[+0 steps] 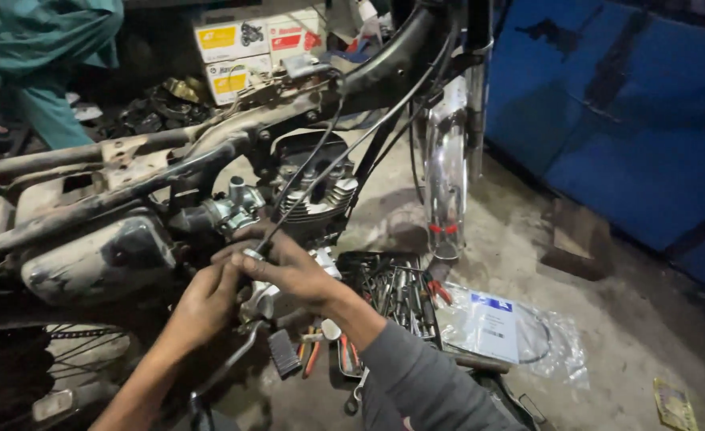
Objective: Routing and connecting electrical wires and mechanical cables through the frame and engine of a motorcycle during repair.
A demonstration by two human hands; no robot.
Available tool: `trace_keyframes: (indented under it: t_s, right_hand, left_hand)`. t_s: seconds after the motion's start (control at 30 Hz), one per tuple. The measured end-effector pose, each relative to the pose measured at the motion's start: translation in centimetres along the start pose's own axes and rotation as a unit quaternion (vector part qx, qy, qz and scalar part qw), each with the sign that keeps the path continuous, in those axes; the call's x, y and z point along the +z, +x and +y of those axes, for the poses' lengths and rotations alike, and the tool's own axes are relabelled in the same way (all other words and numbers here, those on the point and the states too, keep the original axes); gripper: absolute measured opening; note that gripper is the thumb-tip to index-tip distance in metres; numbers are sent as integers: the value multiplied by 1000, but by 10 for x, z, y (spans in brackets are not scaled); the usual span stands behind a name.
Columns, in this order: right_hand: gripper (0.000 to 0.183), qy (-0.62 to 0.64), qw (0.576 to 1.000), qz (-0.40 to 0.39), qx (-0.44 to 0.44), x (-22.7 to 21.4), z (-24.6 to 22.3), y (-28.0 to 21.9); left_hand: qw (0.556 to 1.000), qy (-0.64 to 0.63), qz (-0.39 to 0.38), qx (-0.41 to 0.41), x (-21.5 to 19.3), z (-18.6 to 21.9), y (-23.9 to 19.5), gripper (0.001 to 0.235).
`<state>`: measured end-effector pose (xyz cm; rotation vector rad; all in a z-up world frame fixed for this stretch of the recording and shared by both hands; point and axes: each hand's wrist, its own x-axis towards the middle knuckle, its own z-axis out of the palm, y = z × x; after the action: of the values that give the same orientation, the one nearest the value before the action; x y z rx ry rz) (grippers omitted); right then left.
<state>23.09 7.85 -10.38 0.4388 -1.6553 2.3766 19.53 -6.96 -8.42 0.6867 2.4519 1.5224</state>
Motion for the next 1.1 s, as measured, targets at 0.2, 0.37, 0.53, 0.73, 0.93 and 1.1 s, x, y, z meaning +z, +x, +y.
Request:
trace_keyframes:
  t_s: [0.2,0.37,0.53,0.73,0.93,1.1]
  right_hand:
    - [20,-163,981,94,-41,-20,6,16]
    - [9,-435,861,242,-100,-2,4,10]
    - [7,-250,939,186,-146,-20,15,13]
    - [23,-44,965,258,17,-33,31,27]
    - [37,-288,930,229,27,-34,32,-4]
    - [59,-64,989,108,77,9,21,-11]
  left_hand:
    - [978,-171,-102,-67,-2,-26,0,43]
    - [990,103,-82,-51,13,-31,19,53]
    - [981,-151,72,-96,32,-63,44,38]
    - [946,-324,16,-24,18,-81,34,37]
    - [974,-184,-54,124,-12,-79,21,42]
    - [997,-71,28,-7,-15,-54,-3,35]
